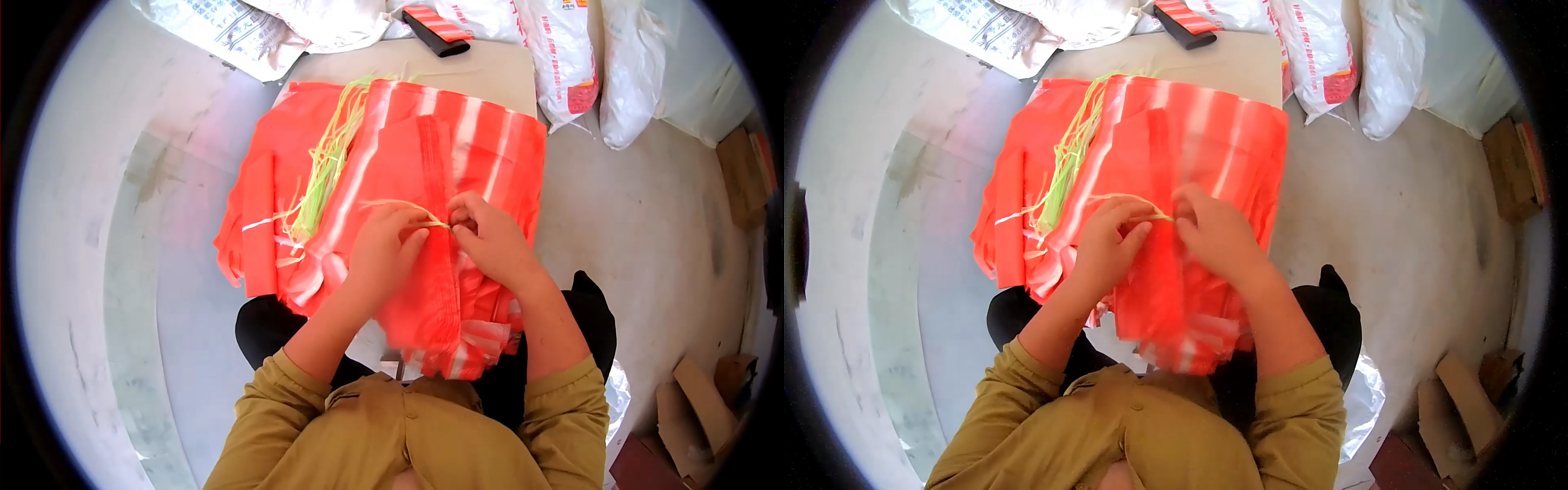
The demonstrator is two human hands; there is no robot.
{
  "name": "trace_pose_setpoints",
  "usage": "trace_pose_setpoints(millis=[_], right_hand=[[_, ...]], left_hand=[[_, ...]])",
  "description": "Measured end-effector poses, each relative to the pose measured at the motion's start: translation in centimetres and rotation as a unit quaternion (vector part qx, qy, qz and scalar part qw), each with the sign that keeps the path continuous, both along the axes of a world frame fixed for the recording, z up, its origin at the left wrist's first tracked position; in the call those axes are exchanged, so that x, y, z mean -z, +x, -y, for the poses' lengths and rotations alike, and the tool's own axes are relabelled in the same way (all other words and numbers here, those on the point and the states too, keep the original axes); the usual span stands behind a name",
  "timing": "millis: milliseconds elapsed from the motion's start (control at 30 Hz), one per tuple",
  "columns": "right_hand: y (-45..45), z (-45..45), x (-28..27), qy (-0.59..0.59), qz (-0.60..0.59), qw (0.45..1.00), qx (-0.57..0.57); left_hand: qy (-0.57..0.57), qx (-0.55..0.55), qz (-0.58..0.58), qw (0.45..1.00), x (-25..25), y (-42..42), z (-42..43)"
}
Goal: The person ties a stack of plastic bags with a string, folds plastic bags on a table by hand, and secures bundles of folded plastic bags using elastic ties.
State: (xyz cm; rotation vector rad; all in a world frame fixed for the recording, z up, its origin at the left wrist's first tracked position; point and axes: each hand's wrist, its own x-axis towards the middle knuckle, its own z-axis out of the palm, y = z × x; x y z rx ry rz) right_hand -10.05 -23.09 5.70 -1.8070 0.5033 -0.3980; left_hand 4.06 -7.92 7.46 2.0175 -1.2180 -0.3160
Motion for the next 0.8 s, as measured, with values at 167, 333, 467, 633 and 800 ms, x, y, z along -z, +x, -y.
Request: trace_pose_setpoints(millis=[167, 333, 467, 633, 800], right_hand=[[-0.9, 0.0, -2.7, -0.053, -0.119, 0.991, -0.02], [-1.5, 0.7, -0.8, -0.203, -0.115, 0.972, -0.022], [-1.4, 1.0, -0.9, -0.261, -0.128, 0.956, -0.049], [-1.4, 0.9, -0.6, -0.259, -0.093, 0.961, -0.032], [-1.4, 1.0, -0.7, -0.272, -0.101, 0.956, -0.029]], left_hand=[[-0.027, -0.014, 0.022, 0.999, 0.1, 0.0, 0.7], [0.015, 0.005, 0.187, 0.982, -0.7, 0.8, 1.3], [-0.049, 0.047, 0.276, 0.959, -0.8, 2.0, 2.1], [-0.022, 0.034, 0.195, 0.98, -2.2, 1.0, 2.5], [0.012, -0.015, 0.129, 0.991, -1.6, 0.9, 2.4]])
